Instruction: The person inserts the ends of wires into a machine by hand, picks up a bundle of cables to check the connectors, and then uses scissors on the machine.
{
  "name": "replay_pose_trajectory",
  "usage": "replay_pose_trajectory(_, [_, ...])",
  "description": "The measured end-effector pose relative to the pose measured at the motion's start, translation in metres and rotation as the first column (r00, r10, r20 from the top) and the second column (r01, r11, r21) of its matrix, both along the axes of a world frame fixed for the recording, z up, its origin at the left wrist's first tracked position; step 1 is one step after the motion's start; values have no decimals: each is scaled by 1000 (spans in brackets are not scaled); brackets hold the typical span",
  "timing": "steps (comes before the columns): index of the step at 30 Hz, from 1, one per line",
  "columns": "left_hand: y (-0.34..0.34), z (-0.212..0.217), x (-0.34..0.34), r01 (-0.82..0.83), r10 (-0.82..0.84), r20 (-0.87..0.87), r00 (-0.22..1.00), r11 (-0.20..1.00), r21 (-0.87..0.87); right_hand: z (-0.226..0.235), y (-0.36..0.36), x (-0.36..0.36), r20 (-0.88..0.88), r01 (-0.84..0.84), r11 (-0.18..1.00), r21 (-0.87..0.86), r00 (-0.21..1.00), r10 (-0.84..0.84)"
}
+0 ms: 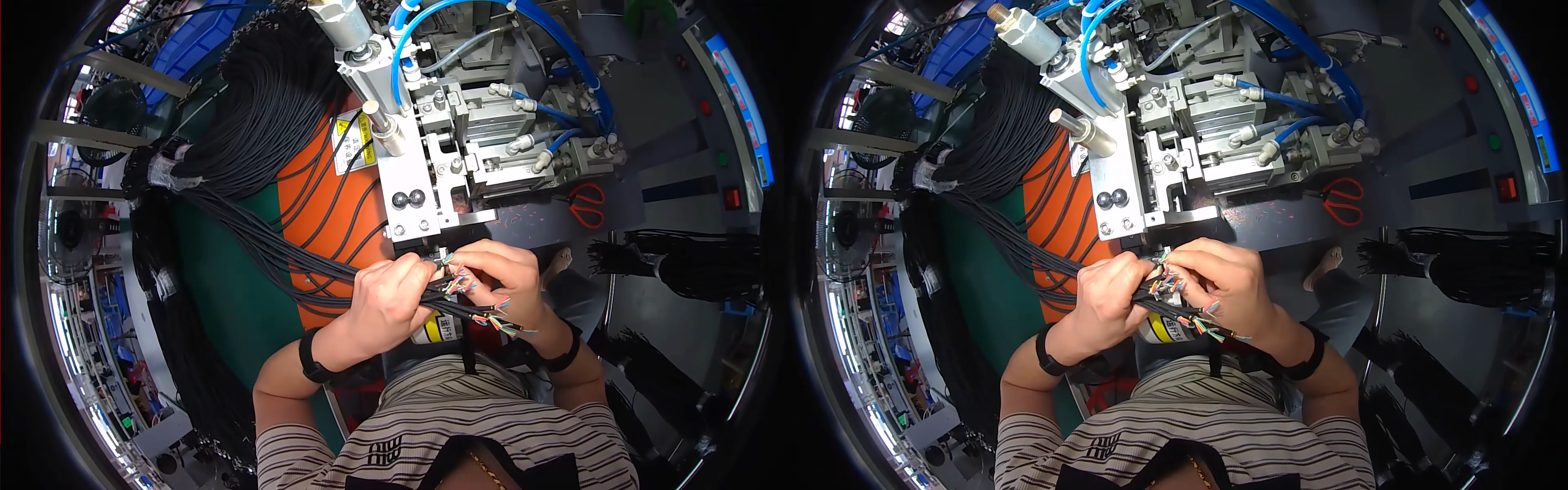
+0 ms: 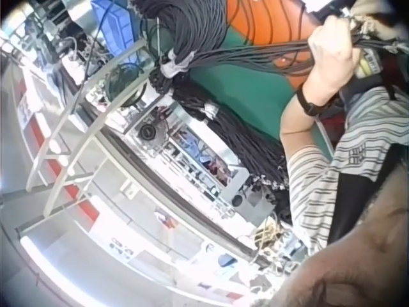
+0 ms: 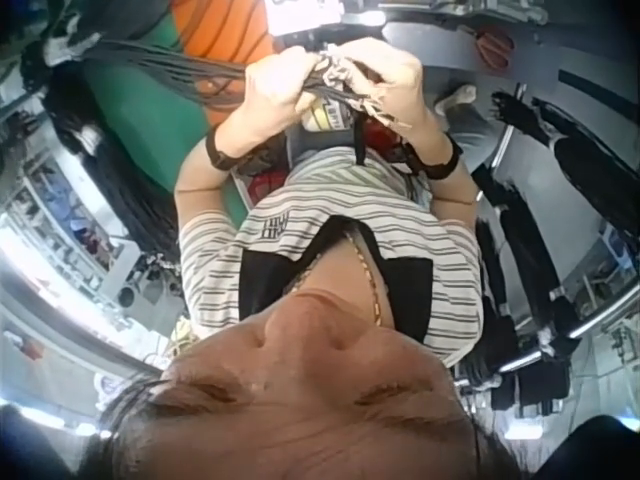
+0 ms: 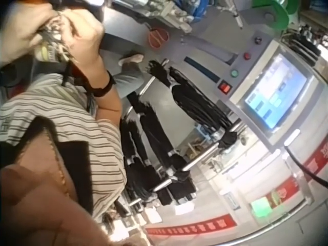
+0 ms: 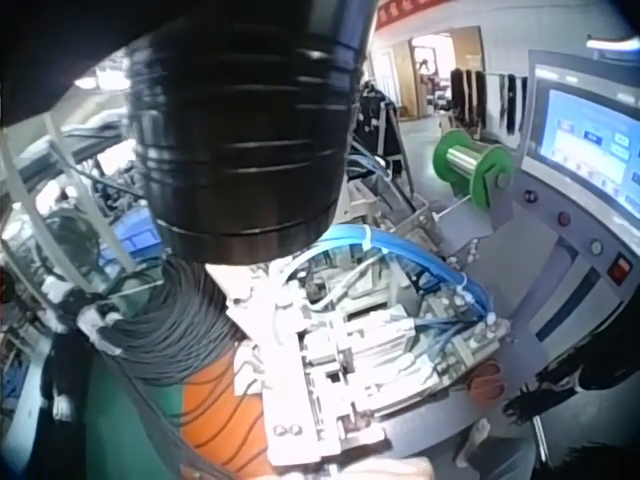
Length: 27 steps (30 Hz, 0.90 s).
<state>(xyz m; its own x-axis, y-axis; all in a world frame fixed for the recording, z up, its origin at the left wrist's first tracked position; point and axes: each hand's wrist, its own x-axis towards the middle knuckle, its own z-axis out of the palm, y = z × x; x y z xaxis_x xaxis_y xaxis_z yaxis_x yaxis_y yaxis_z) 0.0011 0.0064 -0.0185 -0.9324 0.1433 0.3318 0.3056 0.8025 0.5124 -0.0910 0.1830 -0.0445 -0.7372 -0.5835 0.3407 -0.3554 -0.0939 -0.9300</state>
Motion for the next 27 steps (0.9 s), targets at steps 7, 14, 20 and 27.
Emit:
replay_pose_trajectory(7, [2,3,-1,1,-1,10,1000,1000,-23,6,2,-6,69,-45,998,45,997,42])
replay_pose_trajectory(14, [-4,-2,-1,42,-44,39,998,997,68,5,6,-12,141,-128,990,67,983,117])
replay_pose_trajectory(20, [1,4,-1,38,-38,6,999,998,-56,6,5,-9,58,-80,995,52,995,77])
replay_pose_trajectory(27, [1,7,0,31,-31,3,1000,995,-95,5,10,-9,156,-131,985,108,981,113])
